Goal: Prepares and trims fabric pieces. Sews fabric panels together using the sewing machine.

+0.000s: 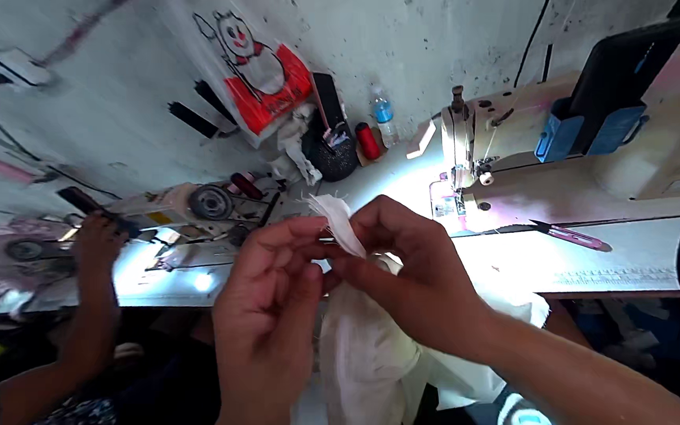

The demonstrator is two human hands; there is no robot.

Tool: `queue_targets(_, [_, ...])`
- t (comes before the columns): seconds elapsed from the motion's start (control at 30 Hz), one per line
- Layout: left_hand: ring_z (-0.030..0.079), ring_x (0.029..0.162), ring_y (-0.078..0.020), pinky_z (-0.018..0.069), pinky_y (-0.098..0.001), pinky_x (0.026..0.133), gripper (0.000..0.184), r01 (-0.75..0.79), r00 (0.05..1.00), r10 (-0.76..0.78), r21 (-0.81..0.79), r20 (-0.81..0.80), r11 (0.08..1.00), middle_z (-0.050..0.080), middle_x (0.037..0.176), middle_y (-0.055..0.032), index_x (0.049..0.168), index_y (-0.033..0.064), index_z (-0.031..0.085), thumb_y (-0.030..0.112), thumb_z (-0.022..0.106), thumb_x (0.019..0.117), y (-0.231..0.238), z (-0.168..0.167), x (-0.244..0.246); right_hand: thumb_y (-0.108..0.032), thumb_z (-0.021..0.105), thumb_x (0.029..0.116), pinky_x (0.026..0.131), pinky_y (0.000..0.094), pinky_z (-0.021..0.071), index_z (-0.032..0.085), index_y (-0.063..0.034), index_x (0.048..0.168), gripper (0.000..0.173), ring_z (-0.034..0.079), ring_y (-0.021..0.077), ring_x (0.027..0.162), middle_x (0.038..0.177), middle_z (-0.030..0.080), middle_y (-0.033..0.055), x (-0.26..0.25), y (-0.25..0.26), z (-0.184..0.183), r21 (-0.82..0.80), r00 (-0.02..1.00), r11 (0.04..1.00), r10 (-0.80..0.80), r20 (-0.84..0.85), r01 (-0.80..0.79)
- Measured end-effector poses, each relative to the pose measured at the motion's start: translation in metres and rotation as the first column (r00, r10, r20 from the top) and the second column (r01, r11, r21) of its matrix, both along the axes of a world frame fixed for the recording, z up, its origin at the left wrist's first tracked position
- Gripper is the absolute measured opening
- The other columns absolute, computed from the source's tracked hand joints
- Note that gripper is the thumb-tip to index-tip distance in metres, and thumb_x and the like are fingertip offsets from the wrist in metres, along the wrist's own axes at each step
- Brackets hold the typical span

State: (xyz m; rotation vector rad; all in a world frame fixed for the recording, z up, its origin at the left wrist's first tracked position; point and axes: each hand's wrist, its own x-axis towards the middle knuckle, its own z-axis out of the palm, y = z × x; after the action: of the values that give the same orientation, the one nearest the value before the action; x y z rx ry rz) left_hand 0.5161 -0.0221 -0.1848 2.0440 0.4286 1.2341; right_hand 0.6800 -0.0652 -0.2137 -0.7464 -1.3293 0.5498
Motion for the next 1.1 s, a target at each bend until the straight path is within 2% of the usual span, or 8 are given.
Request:
queue_targets(0.1, [0.07, 0.101, -0.0101, 0.0618, -0.0272, 0.082, 0.036, -0.141, 0.99, 0.144, 0.185, -0.003, 0.973, 0.068, 0.121, 0.0051, 0.134, 0.0155, 0.056, 0.015, 0.063, 0.0993, 0.021, 0.027, -0.015, -0.003, 0.056, 0.0993, 0.059, 0.0182, 0.0528, 0.062, -0.0018, 0.099, 0.006, 0.061, 0.0035, 0.066, 0.076, 0.063, 0.0014, 0.003, 0.019, 0.024, 0.052, 0.987, 0.986, 0.156, 0.041, -0.158])
queue_targets(0.2, [0.057, 0.123, -0.0085, 0.0505, -0.0257, 0.1, 0.053, -0.114, 0.982, 0.155, 0.316, -0.109, 0.942, 0.054, 0.139, 0.0071, 0.145, 0.0171, 0.047, 0.036, 0.065, 0.099, 0.04, 0.048, -0.022, 0.001, 0.051, 0.1022, 0.056, 0.0179, 0.0517, 0.06, 0.0016, 0.101, 0.01, 0.059, 0.0046, 0.062, 0.071, 0.06, 0.0033, 0.005, 0.024, 0.043, 0.061, 0.921, 0.919, 0.386, 0.055, -0.389])
queue_targets(0.27, [0.066, 0.11, -0.0057, 0.0563, -0.024, 0.093, 0.027, -0.045, 0.996, 0.06, 0.22, -0.06, 0.974, 0.067, 0.122, 0.009, 0.123, 0.0189, 0.066, 0.034, 0.063, 0.1011, 0.041, 0.052, -0.016, 0.002, 0.05, 0.1019, 0.057, 0.0182, 0.052, 0.06, 0.0025, 0.101, 0.01, 0.059, 0.005, 0.063, 0.072, 0.06, 0.0039, 0.011, 0.024, 0.05, 0.074, 0.898, 0.897, 0.427, 0.104, -0.435])
queue_targets(0.37, [0.064, 0.073, 0.0012, 0.0561, -0.0159, 0.068, 0.014, -0.129, 0.992, 0.128, 0.248, 0.02, 0.96, 0.066, 0.084, 0.0128, 0.096, 0.0198, 0.066, 0.02, 0.056, 0.1059, 0.032, 0.054, -0.004, -0.003, 0.054, 0.1005, 0.053, 0.0184, 0.0501, 0.066, -0.0016, 0.1, 0.012, 0.058, 0.0044, 0.061, 0.074, 0.062, 0.0014, 0.024, 0.019, 0.049, 0.114, 0.962, 0.977, 0.148, 0.231, -0.177])
queue_targets(0.5, [0.062, 0.075, 0.0064, 0.0523, -0.011, 0.067, 0.007, -0.273, 0.956, 0.287, 0.567, 0.066, 0.777, 0.063, 0.087, 0.0144, 0.102, 0.0143, 0.062, 0.016, 0.056, 0.1056, 0.019, 0.051, 0.001, -0.01, 0.059, 0.0952, 0.048, 0.0178, 0.0386, 0.067, -0.0061, 0.098, 0.009, 0.045, 0.0017, 0.056, 0.074, 0.057, -0.003, 0.037, 0.001, 0.024, 0.253, 0.878, 0.951, -0.268, 0.398, 0.176])
queue_targets(0.73, [0.063, 0.091, 0.005, 0.0526, -0.0158, 0.081, 0.013, -0.339, 0.918, 0.383, 0.696, 0.099, 0.633, 0.066, 0.098, 0.0103, 0.107, 0.0085, 0.065, 0.02, 0.059, 0.1042, 0.013, 0.045, -0.016, -0.024, 0.059, 0.0993, 0.083, 0.0321, 0.0512, 0.065, -0.0074, 0.107, 0.019, 0.063, 0.0082, 0.091, 0.092, 0.067, -0.0006, 0.038, -0.039, -0.032, 0.223, 0.911, 0.947, -0.291, 0.291, 0.231])
queue_targets(0.87, [0.064, 0.1, 0.0037, 0.0533, -0.0202, 0.089, 0.015, -0.395, 0.901, 0.393, 0.72, 0.183, 0.57, 0.067, 0.108, 0.0117, 0.116, 0.0091, 0.064, 0.017, 0.056, 0.1059, 0.018, 0.038, -0.027, -0.051, 0.061, 0.0971, 0.072, 0.03, 0.0431, 0.07, -0.0135, 0.1, 0.039, 0.056, 0.0117, 0.08, 0.084, 0.062, 0.0004, 0.018, -0.061, -0.061, 0.177, 0.813, 0.89, -0.455, 0.363, 0.419])
queue_targets(1.1, [0.065, 0.096, -0.002, 0.0544, -0.0259, 0.087, 0.017, -0.45, 0.864, 0.462, 0.719, 0.2, 0.53, 0.067, 0.102, 0.0045, 0.113, 0.0029, 0.061, 0.017, 0.053, 0.1065, 0.011, 0.03, -0.037, -0.031, 0.057, 0.0996, 0.078, 0.0326, 0.054, 0.069, -0.0093, 0.109, 0.027, 0.068, 0.0156, 0.094, 0.1, 0.072, 0.0045, 0.002, -0.072, -0.08, 0.062, 0.84, 0.922, -0.376, 0.392, 0.383])
